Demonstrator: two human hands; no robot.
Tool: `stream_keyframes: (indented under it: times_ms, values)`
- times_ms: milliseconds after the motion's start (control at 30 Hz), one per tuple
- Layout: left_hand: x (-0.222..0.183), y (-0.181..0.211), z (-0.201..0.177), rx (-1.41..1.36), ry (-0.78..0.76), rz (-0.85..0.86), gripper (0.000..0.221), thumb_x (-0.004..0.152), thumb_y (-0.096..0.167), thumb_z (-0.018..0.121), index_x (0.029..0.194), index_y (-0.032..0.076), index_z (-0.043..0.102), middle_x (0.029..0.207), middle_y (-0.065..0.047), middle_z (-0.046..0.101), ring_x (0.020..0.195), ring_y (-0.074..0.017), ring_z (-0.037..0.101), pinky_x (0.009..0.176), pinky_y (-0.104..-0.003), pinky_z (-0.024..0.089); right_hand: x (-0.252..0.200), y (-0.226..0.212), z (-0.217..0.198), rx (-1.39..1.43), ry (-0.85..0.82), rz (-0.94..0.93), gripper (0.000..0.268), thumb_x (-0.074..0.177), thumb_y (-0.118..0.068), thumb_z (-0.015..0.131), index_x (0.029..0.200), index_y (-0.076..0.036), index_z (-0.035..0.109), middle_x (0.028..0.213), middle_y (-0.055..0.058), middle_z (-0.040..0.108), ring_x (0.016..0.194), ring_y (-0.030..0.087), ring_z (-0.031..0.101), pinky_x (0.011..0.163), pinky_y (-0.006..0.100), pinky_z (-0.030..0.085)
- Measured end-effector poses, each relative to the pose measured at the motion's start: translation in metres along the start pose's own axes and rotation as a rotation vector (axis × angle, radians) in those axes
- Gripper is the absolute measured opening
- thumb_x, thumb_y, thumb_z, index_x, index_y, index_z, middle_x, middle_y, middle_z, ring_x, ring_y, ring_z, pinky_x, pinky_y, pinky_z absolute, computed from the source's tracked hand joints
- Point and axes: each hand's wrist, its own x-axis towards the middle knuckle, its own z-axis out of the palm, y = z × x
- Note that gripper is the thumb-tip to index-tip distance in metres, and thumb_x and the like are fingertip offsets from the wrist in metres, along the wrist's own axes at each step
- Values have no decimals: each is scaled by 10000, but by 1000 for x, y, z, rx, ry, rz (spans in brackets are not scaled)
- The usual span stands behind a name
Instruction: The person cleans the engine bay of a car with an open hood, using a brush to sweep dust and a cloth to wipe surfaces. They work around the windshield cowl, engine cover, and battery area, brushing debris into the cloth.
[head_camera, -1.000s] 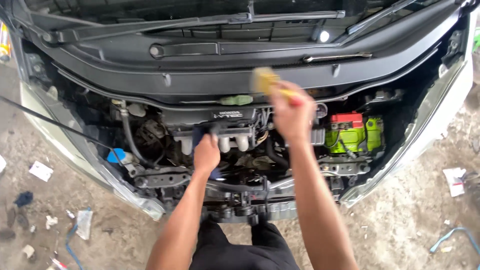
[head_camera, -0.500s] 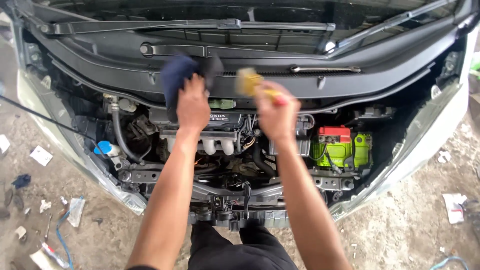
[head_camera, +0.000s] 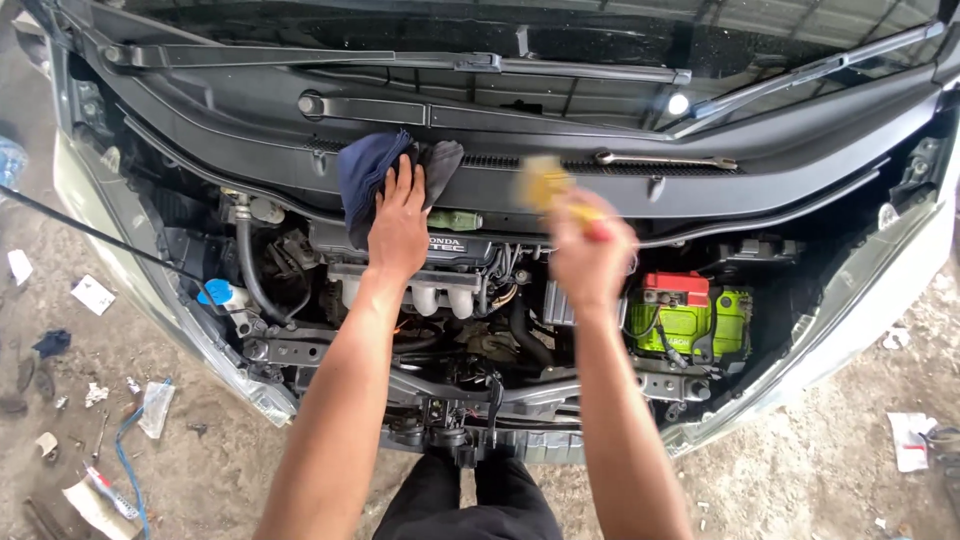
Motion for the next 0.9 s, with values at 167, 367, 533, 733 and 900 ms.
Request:
stream_keyframes:
  times_ms: [167, 367, 533, 733, 900]
  values:
    - [1, -6, 4, -5, 24, 26, 601, 1043, 98, 542, 1603, 52, 329, 1688, -161, 204, 1502, -453, 292, 1145, -655, 350, -8, 22, -4, 15, 101, 153, 134, 858, -22, 792, 992, -22, 800, 889, 209, 761, 852, 283, 745, 732, 388, 598]
    - [-2, 2, -7, -35, 4, -8, 577, 1046, 87, 531, 1596, 40, 364, 1688, -164, 216, 1510, -449, 281, 1142, -651, 356, -4, 25, -31, -154, 205, 49, 125, 916, -3, 753, 1033, -28, 792, 922, 209, 762, 884, 304, 757, 734, 378, 606]
    - [13, 46, 11, 94, -30, 77, 555, 1009, 186, 598, 1531, 51, 467, 1667, -170, 280, 1504, -429, 319, 1125, -634, 385, -18, -13, 7, -29, -51, 121, 153, 896, -18, 787, 1039, -70, 806, 912, 198, 768, 871, 342, 762, 741, 433, 610]
    - [13, 40, 18, -188, -44, 53, 563, 1041, 78, 524, 1592, 70, 410, 1696, -115, 268, 1549, -383, 236, 1209, -561, 279, 1, 33, -25, -255, 253, 63, 147, 897, -13, 759, 1032, -52, 803, 916, 214, 762, 856, 308, 756, 736, 399, 600]
    - [14, 30, 31, -179, -54, 52, 580, 1049, 101, 544, 1608, 145, 394, 1714, -22, 239, 1572, -277, 201, 1220, -467, 298, -25, -27, 27, -115, -77, 18, 147, 847, -26, 825, 984, -78, 812, 922, 155, 783, 885, 322, 767, 732, 417, 604]
